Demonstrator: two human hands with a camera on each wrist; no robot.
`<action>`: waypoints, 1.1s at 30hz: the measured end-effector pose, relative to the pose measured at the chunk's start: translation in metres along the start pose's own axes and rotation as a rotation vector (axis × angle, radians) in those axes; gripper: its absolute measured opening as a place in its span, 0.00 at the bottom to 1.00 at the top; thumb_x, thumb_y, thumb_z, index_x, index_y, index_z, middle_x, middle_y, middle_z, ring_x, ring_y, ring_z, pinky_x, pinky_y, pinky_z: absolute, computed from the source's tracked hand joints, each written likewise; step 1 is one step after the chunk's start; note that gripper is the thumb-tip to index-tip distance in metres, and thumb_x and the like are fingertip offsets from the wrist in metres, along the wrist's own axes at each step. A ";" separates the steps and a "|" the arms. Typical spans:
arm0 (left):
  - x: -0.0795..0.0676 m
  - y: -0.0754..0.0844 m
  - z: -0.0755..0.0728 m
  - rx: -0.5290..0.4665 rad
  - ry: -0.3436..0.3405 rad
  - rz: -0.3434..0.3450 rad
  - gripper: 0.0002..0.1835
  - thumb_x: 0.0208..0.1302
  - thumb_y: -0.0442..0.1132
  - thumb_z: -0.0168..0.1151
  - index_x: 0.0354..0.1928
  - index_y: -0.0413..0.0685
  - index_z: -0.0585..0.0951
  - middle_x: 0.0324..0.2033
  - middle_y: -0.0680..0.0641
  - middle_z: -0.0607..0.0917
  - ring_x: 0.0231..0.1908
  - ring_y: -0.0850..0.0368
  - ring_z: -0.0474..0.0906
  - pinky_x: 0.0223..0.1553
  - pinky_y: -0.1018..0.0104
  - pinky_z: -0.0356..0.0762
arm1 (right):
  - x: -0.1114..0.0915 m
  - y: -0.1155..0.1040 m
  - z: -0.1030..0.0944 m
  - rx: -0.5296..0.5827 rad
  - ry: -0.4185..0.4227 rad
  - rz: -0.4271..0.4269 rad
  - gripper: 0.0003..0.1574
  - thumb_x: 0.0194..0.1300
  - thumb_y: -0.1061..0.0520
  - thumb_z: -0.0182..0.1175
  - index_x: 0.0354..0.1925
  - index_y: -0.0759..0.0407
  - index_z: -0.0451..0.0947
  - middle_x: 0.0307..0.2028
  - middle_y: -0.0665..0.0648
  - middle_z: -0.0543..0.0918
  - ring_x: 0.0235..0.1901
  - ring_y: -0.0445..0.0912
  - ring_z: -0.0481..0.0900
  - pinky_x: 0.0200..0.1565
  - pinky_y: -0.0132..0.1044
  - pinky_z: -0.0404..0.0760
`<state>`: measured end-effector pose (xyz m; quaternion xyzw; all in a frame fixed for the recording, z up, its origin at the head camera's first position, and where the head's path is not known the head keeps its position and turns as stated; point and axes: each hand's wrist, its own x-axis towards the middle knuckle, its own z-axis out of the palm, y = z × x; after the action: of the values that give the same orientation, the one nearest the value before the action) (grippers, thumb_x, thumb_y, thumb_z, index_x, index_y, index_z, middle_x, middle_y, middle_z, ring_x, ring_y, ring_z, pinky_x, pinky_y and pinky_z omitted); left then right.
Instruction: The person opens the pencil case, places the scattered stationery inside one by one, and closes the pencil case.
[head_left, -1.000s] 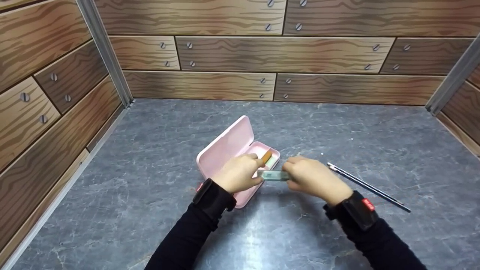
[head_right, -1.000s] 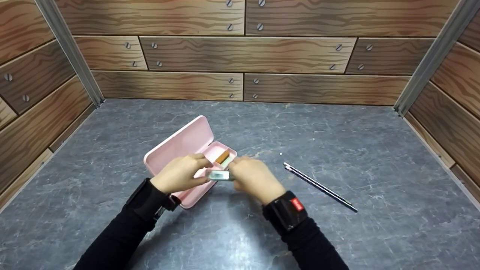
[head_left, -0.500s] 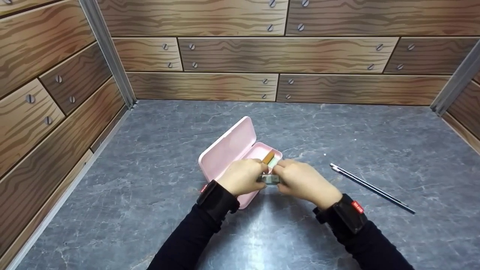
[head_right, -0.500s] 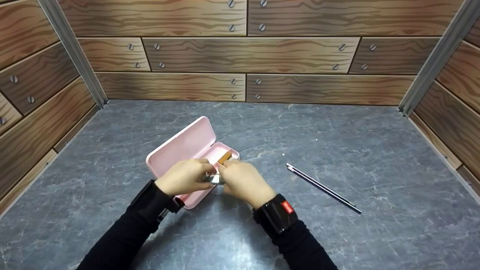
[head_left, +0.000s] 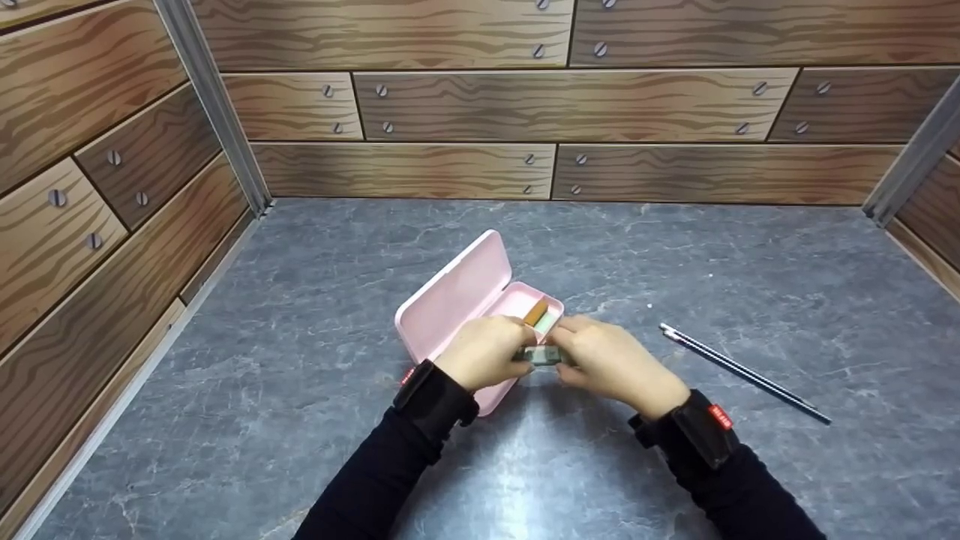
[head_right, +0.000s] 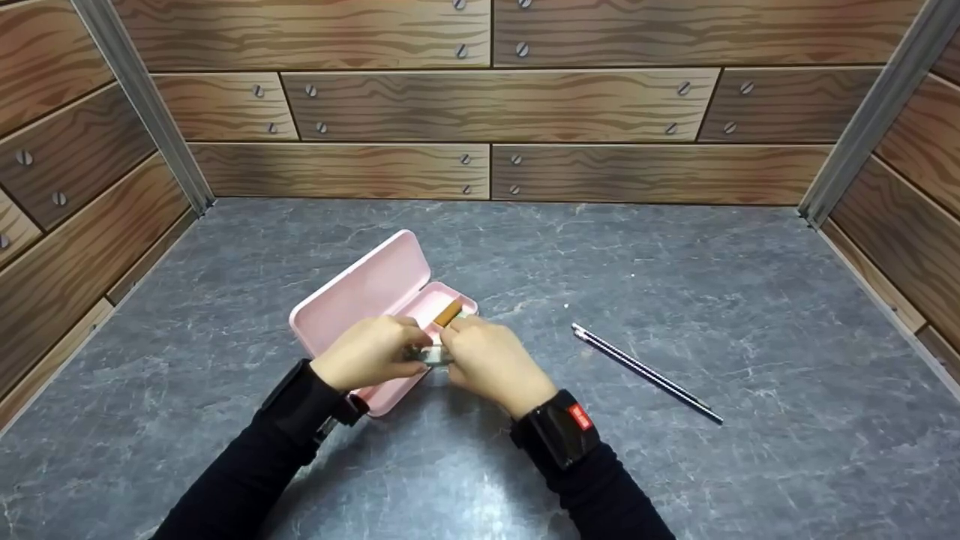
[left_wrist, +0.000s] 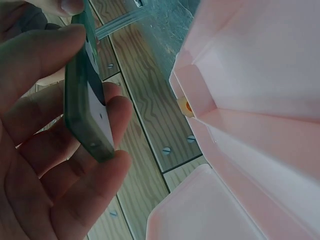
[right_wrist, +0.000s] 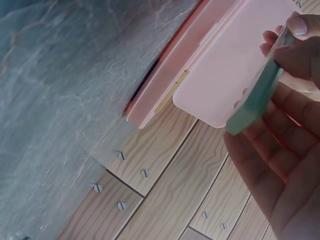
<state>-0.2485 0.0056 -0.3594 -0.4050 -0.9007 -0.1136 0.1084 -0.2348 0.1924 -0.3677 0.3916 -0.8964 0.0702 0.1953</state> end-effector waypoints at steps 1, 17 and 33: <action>0.000 0.000 0.000 -0.004 0.002 0.000 0.04 0.43 0.38 0.64 0.24 0.49 0.78 0.19 0.57 0.73 0.20 0.64 0.65 0.23 0.70 0.67 | -0.001 0.000 -0.001 0.001 0.005 -0.001 0.15 0.40 0.61 0.62 0.32 0.58 0.73 0.28 0.50 0.73 0.29 0.45 0.74 0.28 0.39 0.74; -0.002 -0.007 -0.003 -0.071 0.040 -0.001 0.08 0.47 0.36 0.64 0.32 0.45 0.83 0.22 0.52 0.76 0.21 0.63 0.67 0.25 0.73 0.66 | -0.008 0.012 -0.009 0.018 0.017 0.041 0.15 0.40 0.62 0.65 0.31 0.57 0.73 0.28 0.49 0.73 0.26 0.42 0.71 0.27 0.36 0.73; -0.004 -0.005 0.000 0.003 0.084 -0.004 0.08 0.45 0.38 0.64 0.31 0.48 0.83 0.21 0.53 0.76 0.21 0.62 0.68 0.23 0.71 0.67 | -0.007 0.013 -0.009 0.015 -0.023 0.061 0.12 0.42 0.61 0.65 0.28 0.59 0.73 0.26 0.50 0.73 0.25 0.43 0.71 0.26 0.37 0.73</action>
<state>-0.2499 -0.0007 -0.3609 -0.3981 -0.8963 -0.1292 0.1464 -0.2373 0.2093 -0.3618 0.3665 -0.9095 0.0784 0.1799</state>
